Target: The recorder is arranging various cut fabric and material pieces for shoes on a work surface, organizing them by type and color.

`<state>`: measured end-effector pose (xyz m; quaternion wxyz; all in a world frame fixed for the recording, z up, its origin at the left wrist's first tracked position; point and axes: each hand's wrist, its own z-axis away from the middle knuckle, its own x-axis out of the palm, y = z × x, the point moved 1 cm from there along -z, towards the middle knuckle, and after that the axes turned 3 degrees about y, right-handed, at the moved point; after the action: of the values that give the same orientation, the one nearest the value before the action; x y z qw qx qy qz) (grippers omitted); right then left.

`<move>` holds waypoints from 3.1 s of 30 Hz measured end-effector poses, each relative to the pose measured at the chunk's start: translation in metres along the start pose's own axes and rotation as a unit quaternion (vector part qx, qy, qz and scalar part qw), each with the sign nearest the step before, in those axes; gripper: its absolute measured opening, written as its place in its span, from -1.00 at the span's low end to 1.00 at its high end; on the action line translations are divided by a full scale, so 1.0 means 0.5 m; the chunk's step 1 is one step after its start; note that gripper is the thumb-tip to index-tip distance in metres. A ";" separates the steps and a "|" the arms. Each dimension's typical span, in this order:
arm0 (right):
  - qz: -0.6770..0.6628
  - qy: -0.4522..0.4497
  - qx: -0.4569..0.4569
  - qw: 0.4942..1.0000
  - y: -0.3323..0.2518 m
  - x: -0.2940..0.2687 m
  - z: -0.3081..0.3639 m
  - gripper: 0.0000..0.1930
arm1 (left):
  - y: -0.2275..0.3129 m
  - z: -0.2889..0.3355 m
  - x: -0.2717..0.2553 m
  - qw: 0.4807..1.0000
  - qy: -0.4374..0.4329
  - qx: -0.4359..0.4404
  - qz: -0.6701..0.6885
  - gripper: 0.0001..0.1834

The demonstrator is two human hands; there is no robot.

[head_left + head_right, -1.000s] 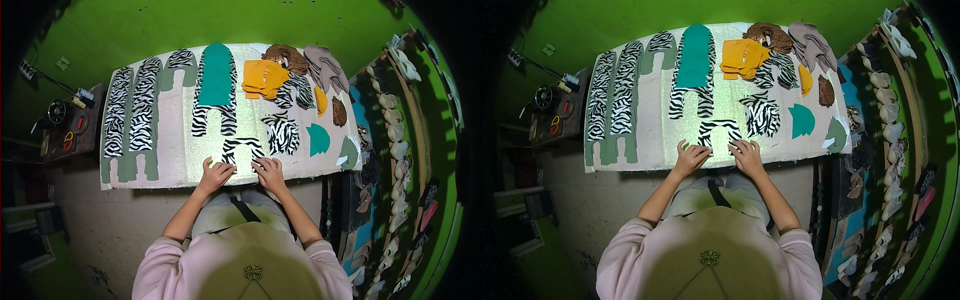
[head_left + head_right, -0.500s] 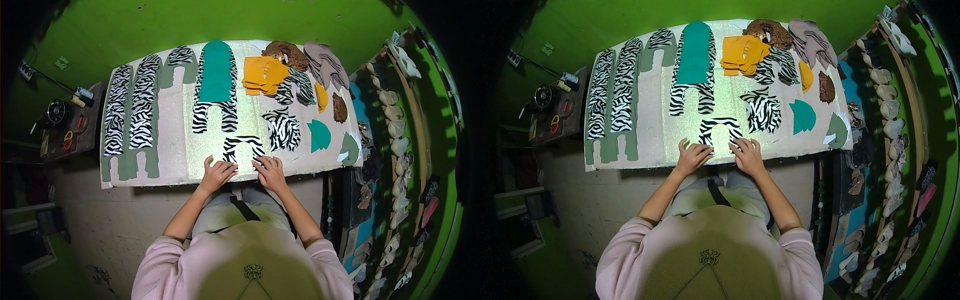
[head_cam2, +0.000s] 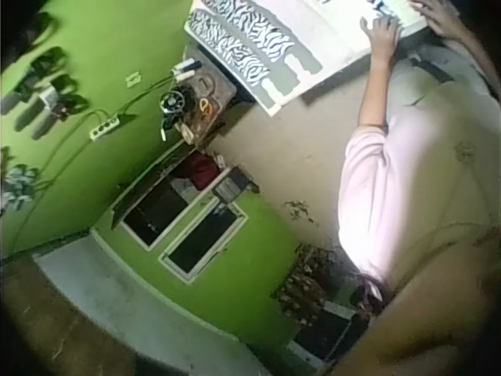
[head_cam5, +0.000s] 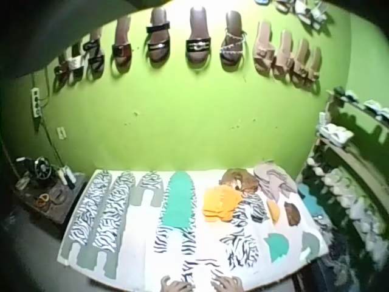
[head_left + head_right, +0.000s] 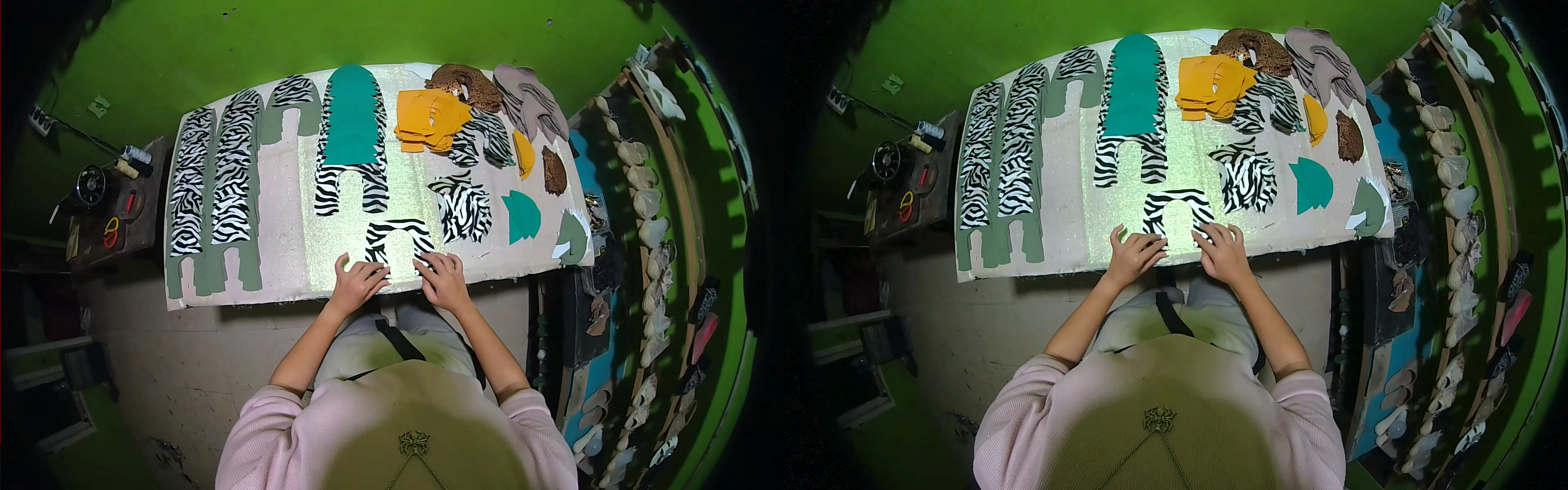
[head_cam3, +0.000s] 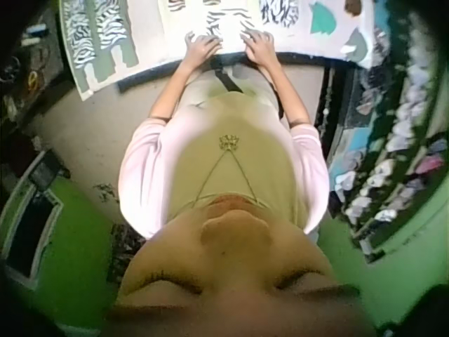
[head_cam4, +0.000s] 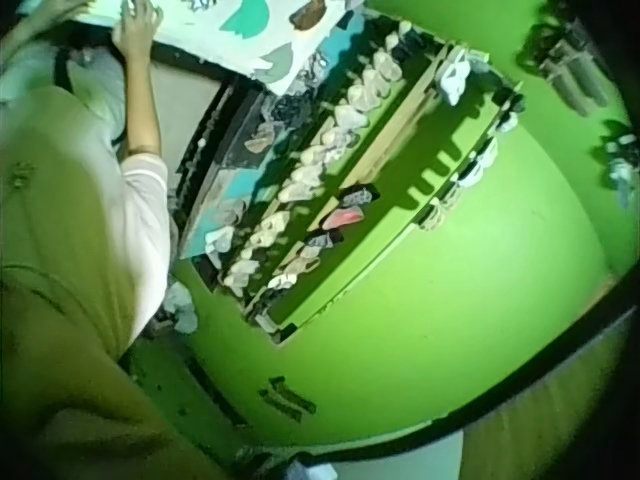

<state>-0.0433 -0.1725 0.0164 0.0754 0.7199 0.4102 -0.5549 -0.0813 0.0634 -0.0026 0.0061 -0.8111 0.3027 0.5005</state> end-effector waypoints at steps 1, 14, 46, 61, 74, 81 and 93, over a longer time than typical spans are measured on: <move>-0.001 0.001 0.002 1.000 -0.002 0.000 -0.001 -0.54 | 0.000 0.000 0.000 1.000 -0.003 -0.002 0.005 -0.71; -0.004 0.064 0.064 0.996 -0.015 -0.023 -0.021 -0.62 | 0.041 -0.098 0.022 0.998 0.031 0.040 0.039 -0.75; 0.070 0.131 0.204 0.968 0.406 -0.226 0.070 -0.71 | 0.264 -0.523 0.331 0.997 -0.057 0.026 0.037 -0.54; 0.057 0.068 0.232 0.969 0.484 -0.223 0.050 -0.52 | 0.279 -0.566 0.383 0.993 -0.105 -0.051 -0.027 -0.53; 0.059 0.027 0.243 0.968 0.486 -0.222 0.046 -0.48 | 0.277 -0.581 0.395 0.995 -0.075 -0.057 -0.036 -0.67; 0.038 0.028 0.227 0.973 0.486 -0.223 0.045 -0.40 | 0.284 -0.574 0.389 0.997 -0.042 -0.050 -0.036 -0.70; 0.037 -0.003 0.229 0.973 0.493 -0.242 0.024 -0.43 | 0.326 -0.531 0.360 0.999 0.002 -0.037 0.003 -0.77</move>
<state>0.1082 -0.4012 0.0308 -0.0697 0.7311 0.2452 -0.6328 0.1089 -0.2401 0.0307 -0.0261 -0.8111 0.2862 0.5094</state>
